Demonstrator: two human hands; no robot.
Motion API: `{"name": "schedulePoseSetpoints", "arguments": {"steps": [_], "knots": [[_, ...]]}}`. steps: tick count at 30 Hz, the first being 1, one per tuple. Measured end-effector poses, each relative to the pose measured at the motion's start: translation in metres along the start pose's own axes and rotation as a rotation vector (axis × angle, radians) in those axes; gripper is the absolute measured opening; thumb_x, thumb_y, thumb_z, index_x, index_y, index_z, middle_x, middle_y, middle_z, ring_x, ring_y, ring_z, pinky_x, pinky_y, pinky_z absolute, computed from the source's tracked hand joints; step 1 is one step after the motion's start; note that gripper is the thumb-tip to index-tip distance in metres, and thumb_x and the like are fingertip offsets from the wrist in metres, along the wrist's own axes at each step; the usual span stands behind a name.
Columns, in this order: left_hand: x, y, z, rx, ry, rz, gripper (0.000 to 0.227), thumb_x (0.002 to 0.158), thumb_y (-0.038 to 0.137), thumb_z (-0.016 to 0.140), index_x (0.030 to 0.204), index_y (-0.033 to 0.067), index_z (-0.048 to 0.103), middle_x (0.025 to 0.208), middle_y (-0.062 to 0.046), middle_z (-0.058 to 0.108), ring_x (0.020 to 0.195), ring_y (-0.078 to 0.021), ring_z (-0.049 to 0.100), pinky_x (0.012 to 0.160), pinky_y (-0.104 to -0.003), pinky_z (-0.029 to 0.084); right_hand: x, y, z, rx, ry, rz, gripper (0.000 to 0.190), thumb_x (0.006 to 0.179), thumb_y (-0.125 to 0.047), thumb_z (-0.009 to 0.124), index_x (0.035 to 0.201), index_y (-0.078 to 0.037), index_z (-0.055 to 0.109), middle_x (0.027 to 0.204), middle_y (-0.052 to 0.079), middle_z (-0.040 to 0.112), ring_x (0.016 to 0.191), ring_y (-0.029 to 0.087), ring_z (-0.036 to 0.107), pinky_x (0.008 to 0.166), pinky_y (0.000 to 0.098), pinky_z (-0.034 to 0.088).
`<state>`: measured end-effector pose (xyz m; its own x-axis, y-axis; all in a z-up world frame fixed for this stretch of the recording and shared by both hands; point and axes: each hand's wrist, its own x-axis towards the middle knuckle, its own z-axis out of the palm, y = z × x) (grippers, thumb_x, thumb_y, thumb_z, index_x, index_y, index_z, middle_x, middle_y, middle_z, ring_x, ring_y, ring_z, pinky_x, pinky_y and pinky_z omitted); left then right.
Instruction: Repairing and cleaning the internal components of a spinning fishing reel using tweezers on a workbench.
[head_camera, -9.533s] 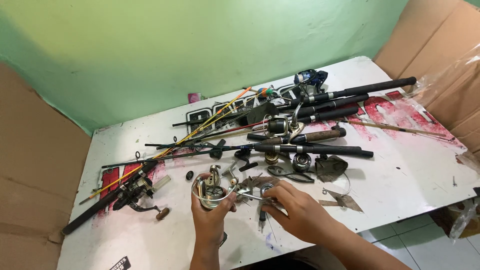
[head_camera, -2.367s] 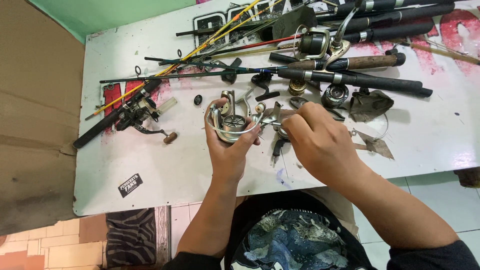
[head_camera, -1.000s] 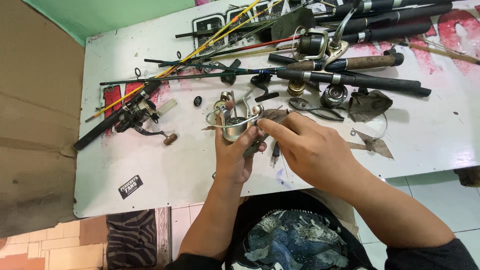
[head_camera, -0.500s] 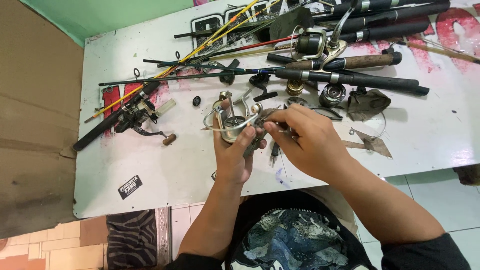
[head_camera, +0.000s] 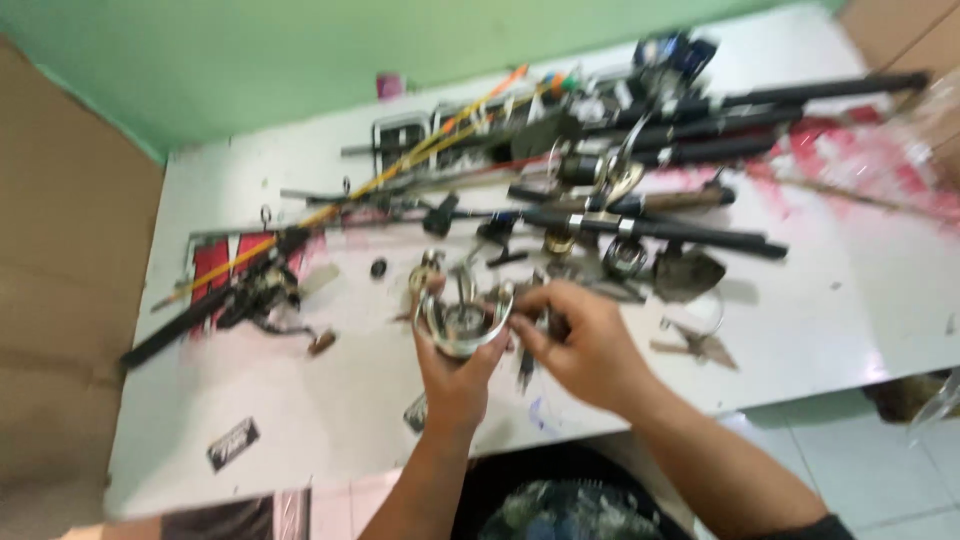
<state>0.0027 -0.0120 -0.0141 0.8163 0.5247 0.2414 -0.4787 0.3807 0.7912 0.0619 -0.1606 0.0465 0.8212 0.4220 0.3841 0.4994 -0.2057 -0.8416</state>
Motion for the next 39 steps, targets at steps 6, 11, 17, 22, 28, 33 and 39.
{"name": "schedulePoseSetpoints", "arguments": {"steps": [6, 11, 17, 22, 28, 33, 39], "knots": [[-0.008, 0.016, 0.009, -0.073, -0.043, -0.183, 0.081, 0.079, -0.02, 0.061, 0.148, 0.0103, 0.034, 0.107, -0.018, 0.063, 0.081, -0.0246, 0.065, 0.074, -0.035, 0.057, -0.004, -0.011, -0.01, 0.179, -0.073, 0.128, 0.013, 0.082, 0.003, 0.08, 0.091, -0.004, 0.075, 0.073, -0.002, 0.063, 0.054, 0.006, 0.044, 0.048, 0.0227, 0.036], [-0.011, 0.02, 0.011, 0.082, -0.033, -0.156, 0.078, 0.08, -0.012, 0.07, 0.145, 0.008, 0.034, 0.104, -0.017, 0.066, 0.079, -0.0244, 0.07, 0.073, -0.034, 0.059, -0.004, -0.019, -0.012, 0.068, -0.059, 0.043, 0.015, 0.08, 0.0, 0.081, 0.091, -0.006, 0.073, 0.076, 0.0, 0.068, 0.054, 0.008, 0.05, 0.048, 0.0239, 0.041], [-0.013, 0.022, 0.007, 0.181, -0.035, -0.137, 0.077, 0.08, -0.009, 0.073, 0.144, 0.0085, 0.033, 0.105, -0.016, 0.069, 0.081, -0.0225, 0.072, 0.074, -0.033, 0.062, -0.006, -0.027, -0.014, 0.045, -0.059, -0.028, 0.012, 0.082, 0.0, 0.079, 0.09, -0.004, 0.072, 0.079, 0.0, 0.072, 0.053, 0.009, 0.052, 0.048, 0.0248, 0.042], [-0.015, 0.023, 0.01, 0.218, -0.017, -0.146, 0.079, 0.08, -0.006, 0.075, 0.145, 0.0084, 0.032, 0.106, -0.016, 0.069, 0.083, -0.0224, 0.073, 0.074, -0.033, 0.064, -0.009, -0.024, -0.013, 0.017, -0.078, 0.016, 0.011, 0.082, -0.002, 0.077, 0.091, -0.005, 0.073, 0.076, 0.002, 0.072, 0.052, 0.009, 0.052, 0.046, 0.0255, 0.041], [-0.017, 0.021, 0.011, 0.287, -0.01, -0.097, 0.077, 0.08, -0.002, 0.076, 0.144, 0.0078, 0.033, 0.104, -0.014, 0.07, 0.085, -0.019, 0.07, 0.079, -0.031, 0.058, -0.014, -0.009, -0.011, 0.197, -0.131, 0.206, 0.009, 0.088, -0.003, 0.074, 0.097, -0.005, 0.076, 0.065, -0.001, 0.061, 0.054, 0.01, 0.047, 0.048, 0.0263, 0.038], [-0.016, 0.023, 0.012, 0.431, -0.021, -0.057, 0.075, 0.081, 0.002, 0.075, 0.142, 0.007, 0.032, 0.103, -0.012, 0.071, 0.085, -0.0184, 0.074, 0.079, -0.031, 0.061, -0.015, 0.006, -0.01, 0.437, -0.197, 0.359, 0.01, 0.093, -0.005, 0.073, 0.101, 0.0, 0.072, 0.069, 0.004, 0.064, 0.051, 0.009, 0.051, 0.044, 0.0238, 0.04], [-0.016, 0.018, 0.012, 0.236, -0.043, -0.084, 0.075, 0.081, -0.001, 0.075, 0.143, 0.0071, 0.034, 0.104, -0.014, 0.069, 0.086, -0.02, 0.07, 0.079, -0.032, 0.058, -0.016, 0.016, -0.008, 0.561, -0.148, 0.352, 0.004, 0.092, 0.0, 0.072, 0.095, 0.001, 0.07, 0.068, 0.002, 0.06, 0.055, 0.008, 0.047, 0.049, 0.0233, 0.038]]}}
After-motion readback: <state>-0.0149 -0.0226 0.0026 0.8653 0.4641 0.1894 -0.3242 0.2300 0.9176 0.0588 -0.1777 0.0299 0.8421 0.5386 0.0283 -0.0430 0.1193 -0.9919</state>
